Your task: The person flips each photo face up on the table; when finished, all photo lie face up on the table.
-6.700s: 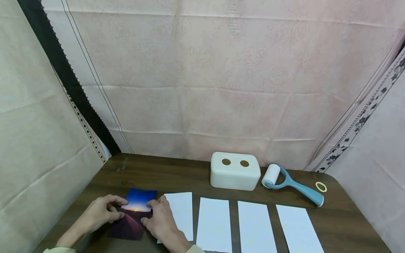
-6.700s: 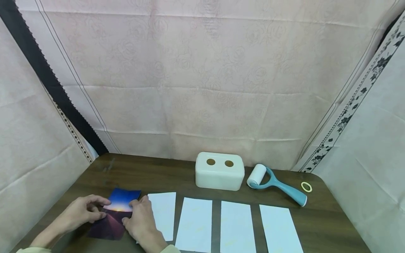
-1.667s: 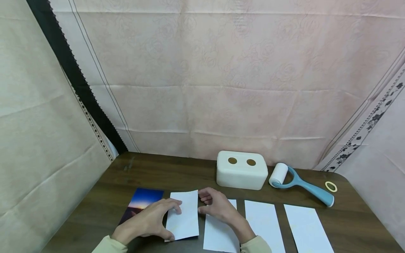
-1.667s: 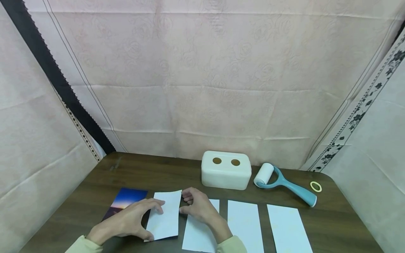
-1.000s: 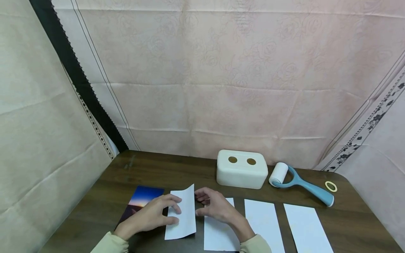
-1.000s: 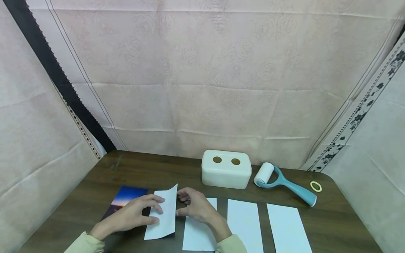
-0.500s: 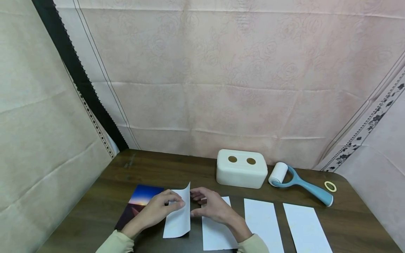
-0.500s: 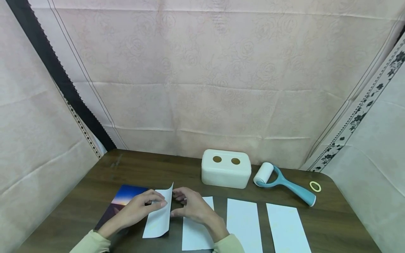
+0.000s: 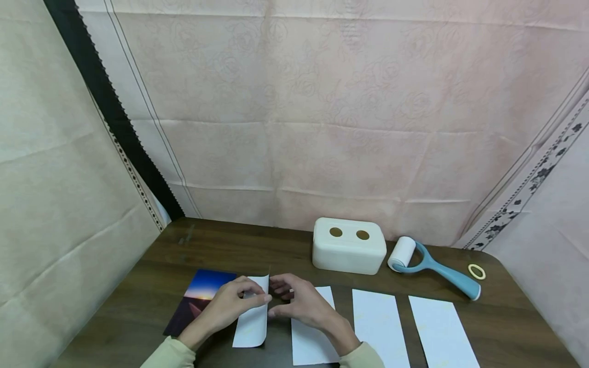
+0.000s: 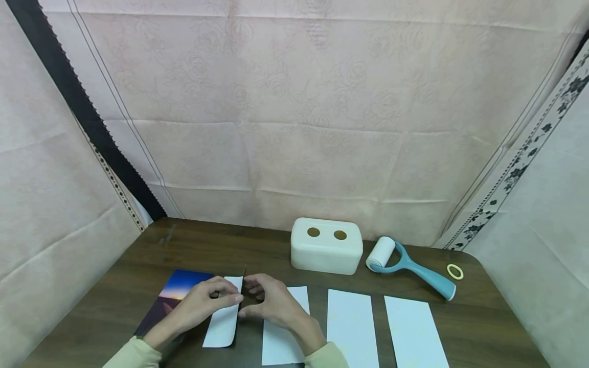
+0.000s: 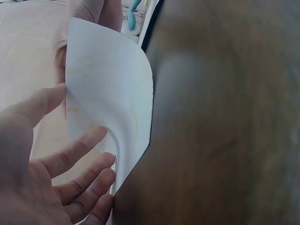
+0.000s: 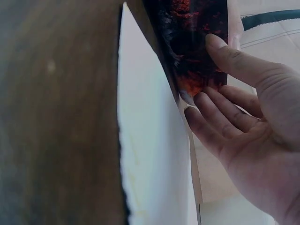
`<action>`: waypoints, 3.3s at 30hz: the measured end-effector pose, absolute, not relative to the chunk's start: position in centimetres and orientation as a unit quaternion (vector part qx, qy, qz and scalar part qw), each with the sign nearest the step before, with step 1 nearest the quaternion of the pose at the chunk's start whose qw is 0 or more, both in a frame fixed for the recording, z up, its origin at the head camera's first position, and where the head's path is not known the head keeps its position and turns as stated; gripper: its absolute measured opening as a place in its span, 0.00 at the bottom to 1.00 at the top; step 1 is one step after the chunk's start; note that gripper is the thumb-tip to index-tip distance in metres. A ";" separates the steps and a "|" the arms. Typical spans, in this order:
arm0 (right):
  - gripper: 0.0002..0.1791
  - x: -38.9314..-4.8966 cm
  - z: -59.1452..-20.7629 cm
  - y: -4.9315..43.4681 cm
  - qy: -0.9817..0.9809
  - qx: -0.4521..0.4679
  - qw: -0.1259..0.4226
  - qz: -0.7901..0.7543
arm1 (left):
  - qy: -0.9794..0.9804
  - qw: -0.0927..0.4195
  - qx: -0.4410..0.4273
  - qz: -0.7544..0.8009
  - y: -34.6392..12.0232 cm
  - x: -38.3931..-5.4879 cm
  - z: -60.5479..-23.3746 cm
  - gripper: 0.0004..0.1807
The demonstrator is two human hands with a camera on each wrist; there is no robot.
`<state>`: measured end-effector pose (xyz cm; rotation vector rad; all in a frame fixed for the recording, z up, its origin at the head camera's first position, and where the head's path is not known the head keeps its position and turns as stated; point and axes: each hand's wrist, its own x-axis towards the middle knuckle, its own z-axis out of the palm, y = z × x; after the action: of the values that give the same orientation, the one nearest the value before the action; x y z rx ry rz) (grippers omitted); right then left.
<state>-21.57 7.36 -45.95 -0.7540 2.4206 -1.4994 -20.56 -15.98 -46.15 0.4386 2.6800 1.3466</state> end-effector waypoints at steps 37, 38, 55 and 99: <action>0.17 -21.4 -47.0 6.4 0.798 -0.206 0.094 -0.559 | 0.772 0.069 0.127 0.618 -17.8 -20.5 -43.6 0.12; 0.17 -21.4 -47.0 6.4 0.795 -0.200 0.096 -0.565 | 0.767 0.070 0.129 0.624 -17.9 -20.6 -43.6 0.13; 0.21 -21.6 -47.0 6.4 0.790 -0.126 0.064 -0.597 | 0.764 0.056 0.131 0.630 -19.5 -21.4 -43.5 0.16; 0.26 -20.9 -47.1 5.4 0.859 -0.198 0.028 -0.472 | 0.869 0.076 0.126 0.472 -20.5 -21.8 -45.6 0.15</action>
<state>-20.92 5.42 -47.14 -0.6112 2.6493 -1.4570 -21.75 -20.45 -45.58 0.3790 2.6060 1.4151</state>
